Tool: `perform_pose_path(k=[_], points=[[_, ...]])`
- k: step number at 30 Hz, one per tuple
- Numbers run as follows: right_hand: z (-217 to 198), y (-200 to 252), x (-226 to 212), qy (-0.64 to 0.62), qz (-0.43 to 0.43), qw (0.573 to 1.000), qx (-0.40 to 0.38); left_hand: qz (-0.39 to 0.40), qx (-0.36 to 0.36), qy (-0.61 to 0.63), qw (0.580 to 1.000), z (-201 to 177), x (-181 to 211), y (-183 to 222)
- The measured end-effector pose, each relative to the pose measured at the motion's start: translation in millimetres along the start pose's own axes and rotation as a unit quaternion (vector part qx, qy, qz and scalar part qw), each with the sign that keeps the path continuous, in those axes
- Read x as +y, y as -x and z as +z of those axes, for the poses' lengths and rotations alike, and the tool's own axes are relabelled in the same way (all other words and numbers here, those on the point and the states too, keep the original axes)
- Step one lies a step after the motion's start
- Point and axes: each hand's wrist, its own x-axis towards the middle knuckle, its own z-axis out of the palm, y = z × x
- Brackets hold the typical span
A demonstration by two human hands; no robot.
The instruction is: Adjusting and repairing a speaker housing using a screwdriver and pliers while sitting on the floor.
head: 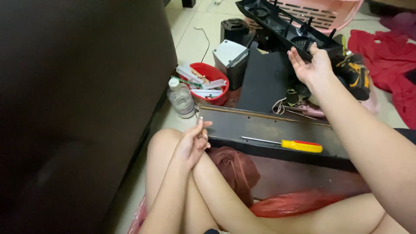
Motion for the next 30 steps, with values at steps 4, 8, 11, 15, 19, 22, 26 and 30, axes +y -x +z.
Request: perform_pose_path(k=[4,8,11,15,19,22,26,30], points=[[-5.8,-9.0,14.6,0.013,0.005,1.000,0.011,0.007,-0.015,0.008,1.000,5.1,4.0,6.0],[-1.2,-3.9,13.3,0.119,0.029,0.992,0.001,0.003,-0.005,-0.001,1.000,9.2,6.0,7.7],[2.6,-1.4,10.7,0.199,0.057,0.978,0.003,0.001,0.005,-0.004,1.000,10.8,5.2,8.4],[-0.3,-14.9,7.5,0.240,0.090,0.967,0.016,-0.001,0.014,-0.010,1.000,10.9,5.0,9.4],[-0.6,-10.2,10.2,0.288,0.085,0.954,0.012,-0.002,0.013,0.001,1.000,12.3,6.7,12.0],[-3.8,7.3,8.6,0.319,0.084,0.944,0.008,-0.005,0.013,-0.004,1.000,13.1,5.0,11.0],[-14.2,86.3,6.7,0.368,-0.017,0.929,-0.030,0.006,0.031,0.020,0.999,9.0,-4.1,2.0],[-51.7,172.1,3.9,0.430,-0.104,0.894,-0.075,0.065,0.062,-0.075,0.993,17.3,-11.6,3.1]])
